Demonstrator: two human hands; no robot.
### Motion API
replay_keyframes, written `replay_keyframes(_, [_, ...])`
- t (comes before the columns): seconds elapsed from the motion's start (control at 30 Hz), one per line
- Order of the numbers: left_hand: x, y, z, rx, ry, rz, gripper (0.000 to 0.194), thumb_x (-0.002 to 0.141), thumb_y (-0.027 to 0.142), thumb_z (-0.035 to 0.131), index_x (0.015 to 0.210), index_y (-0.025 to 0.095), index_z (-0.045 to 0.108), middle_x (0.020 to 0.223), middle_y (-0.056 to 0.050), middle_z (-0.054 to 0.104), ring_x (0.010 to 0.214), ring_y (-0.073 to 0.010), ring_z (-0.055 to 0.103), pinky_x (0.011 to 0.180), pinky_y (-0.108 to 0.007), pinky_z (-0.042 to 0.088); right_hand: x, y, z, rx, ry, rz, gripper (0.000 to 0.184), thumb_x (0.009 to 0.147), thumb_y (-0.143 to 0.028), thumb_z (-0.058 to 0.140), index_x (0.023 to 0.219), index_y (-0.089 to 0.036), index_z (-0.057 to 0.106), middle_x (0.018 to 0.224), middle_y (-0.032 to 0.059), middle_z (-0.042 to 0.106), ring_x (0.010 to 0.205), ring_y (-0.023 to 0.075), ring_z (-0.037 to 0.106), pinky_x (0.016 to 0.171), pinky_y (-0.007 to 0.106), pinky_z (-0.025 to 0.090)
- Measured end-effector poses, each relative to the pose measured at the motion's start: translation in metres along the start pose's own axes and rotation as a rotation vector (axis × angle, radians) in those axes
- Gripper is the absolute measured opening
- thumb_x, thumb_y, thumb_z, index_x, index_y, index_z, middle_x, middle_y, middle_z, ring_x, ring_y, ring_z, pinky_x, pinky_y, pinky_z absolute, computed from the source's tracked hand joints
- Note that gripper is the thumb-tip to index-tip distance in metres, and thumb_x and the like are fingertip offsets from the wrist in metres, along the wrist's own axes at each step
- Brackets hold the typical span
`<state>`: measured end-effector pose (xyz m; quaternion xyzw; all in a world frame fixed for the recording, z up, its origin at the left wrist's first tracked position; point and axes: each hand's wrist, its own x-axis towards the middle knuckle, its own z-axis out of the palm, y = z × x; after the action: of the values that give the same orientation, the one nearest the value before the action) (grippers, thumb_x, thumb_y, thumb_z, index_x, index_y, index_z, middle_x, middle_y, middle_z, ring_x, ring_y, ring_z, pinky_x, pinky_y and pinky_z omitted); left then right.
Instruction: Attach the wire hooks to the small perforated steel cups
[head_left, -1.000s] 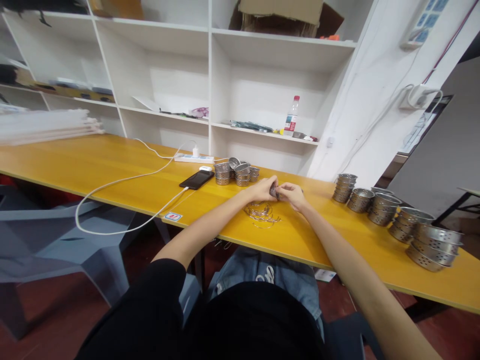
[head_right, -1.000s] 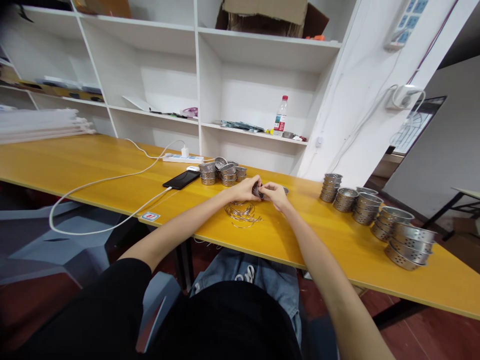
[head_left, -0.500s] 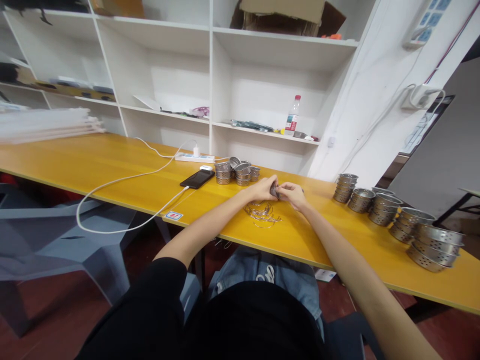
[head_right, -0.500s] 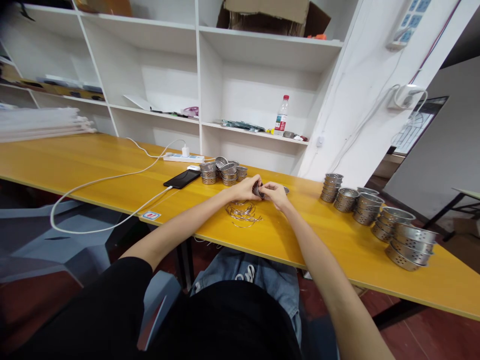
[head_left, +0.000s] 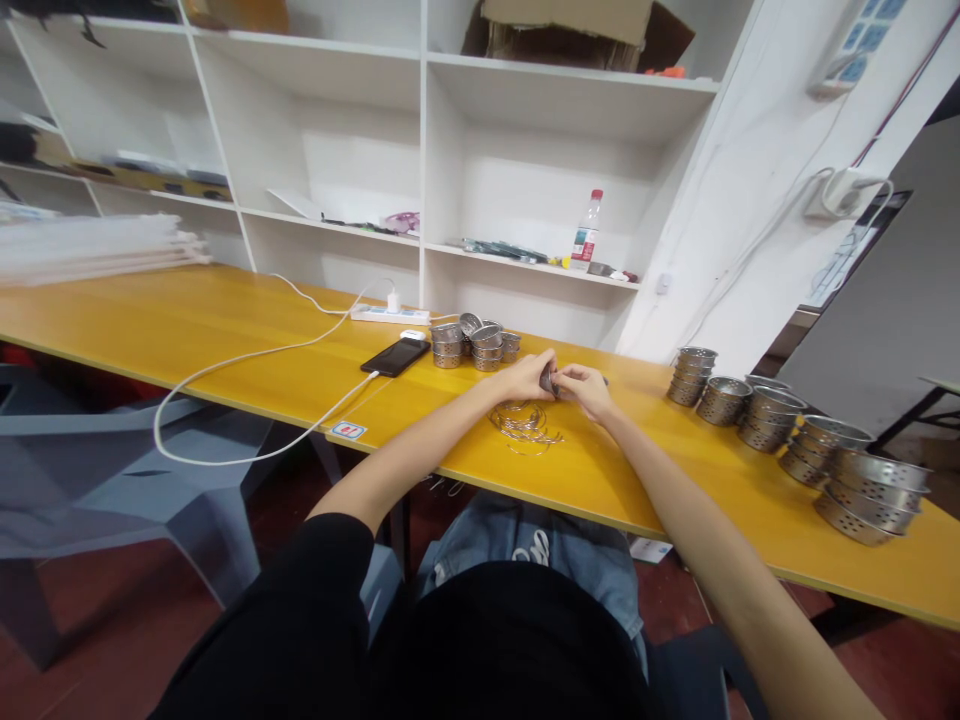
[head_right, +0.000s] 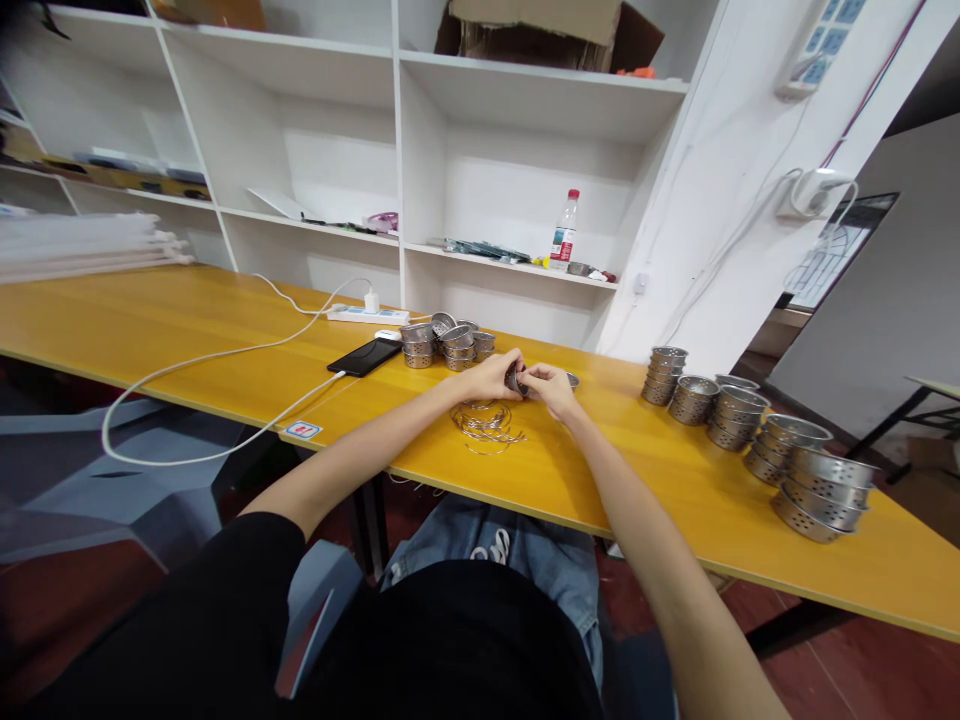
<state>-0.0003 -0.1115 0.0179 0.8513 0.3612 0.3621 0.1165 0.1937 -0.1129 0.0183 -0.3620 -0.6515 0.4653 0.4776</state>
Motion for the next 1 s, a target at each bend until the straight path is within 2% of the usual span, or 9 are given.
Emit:
replay_keyframes(0.3, [-0.001,0.001,-0.001,0.005,0.022,-0.014,0.056,0.065,0.031,0.089,0.105,0.023,0.051,0.095,0.001,0.067,0.084,-0.0182,0.063,0.073,-0.028,0.046,-0.004,-0.001,-0.003,0.044,-0.047,0.014,0.056,0.046,-0.059,0.103,0.074,-0.02,0.074,0.077,0.0015,0.071,0.073,0.0157,0.063,0.072,0.033,0.059])
replay_keyframes(0.43, [-0.002,0.001,0.002,-0.069,0.034,-0.034,0.059,0.063,0.033,0.091,0.103,0.023,0.049,0.091,0.002,0.065,0.083,-0.0177,0.063,0.073,-0.027,0.046,-0.003,-0.001,-0.005,0.044,0.052,-0.019,0.061,0.041,-0.059,0.105,0.078,-0.021,0.075,0.087,0.0031,0.073,0.079,0.0183,0.066,0.072,0.034,0.061])
replay_keyframes(0.53, [-0.002,-0.001,0.005,-0.144,0.059,-0.032,0.064,0.062,0.033,0.093,0.107,0.022,0.048,0.093,0.002,0.066,0.083,-0.0178,0.064,0.074,-0.028,0.047,-0.001,0.0,-0.009,0.037,0.126,-0.04,0.062,0.038,-0.057,0.105,0.079,-0.022,0.074,0.084,0.0036,0.074,0.079,0.0203,0.068,0.077,0.038,0.062])
replay_keyframes(0.63, [-0.004,-0.004,0.006,-0.232,0.066,-0.006,0.075,0.063,0.031,0.094,0.121,0.021,0.047,0.096,0.0,0.069,0.087,-0.0195,0.067,0.081,-0.031,0.05,0.002,0.002,-0.012,-0.025,0.13,-0.094,0.054,0.048,-0.058,0.102,0.078,-0.022,0.076,0.082,0.0059,0.075,0.083,0.0237,0.07,0.088,0.042,0.062])
replay_keyframes(0.73, [-0.006,-0.008,0.007,-0.293,0.068,-0.018,0.082,0.063,0.031,0.095,0.128,0.021,0.046,0.097,-0.001,0.072,0.09,-0.0211,0.07,0.085,-0.033,0.051,0.005,0.004,-0.011,-0.198,0.155,-0.246,0.043,0.064,-0.06,0.093,0.079,-0.021,0.079,0.091,0.009,0.079,0.091,0.0267,0.071,0.096,0.044,0.059])
replay_keyframes(0.83, [-0.007,-0.008,0.009,-0.333,0.075,-0.03,0.084,0.062,0.031,0.097,0.129,0.02,0.048,0.099,-0.002,0.073,0.09,-0.0214,0.07,0.085,-0.033,0.052,0.006,0.006,-0.008,-0.346,0.198,-0.366,0.038,0.075,-0.058,0.083,0.079,-0.02,0.08,0.09,0.0093,0.078,0.091,0.026,0.071,0.095,0.043,0.057])
replay_keyframes(1.0, [-0.005,0.003,0.014,-0.4,0.092,0.019,0.08,0.065,0.031,0.095,0.129,0.02,0.049,0.108,-0.006,0.075,0.098,-0.0208,0.071,0.09,-0.031,0.053,0.002,0.005,-0.001,-0.472,0.193,-0.445,0.022,0.087,-0.041,0.073,0.084,-0.02,0.08,0.092,0.0079,0.077,0.09,0.0233,0.07,0.09,0.038,0.054])
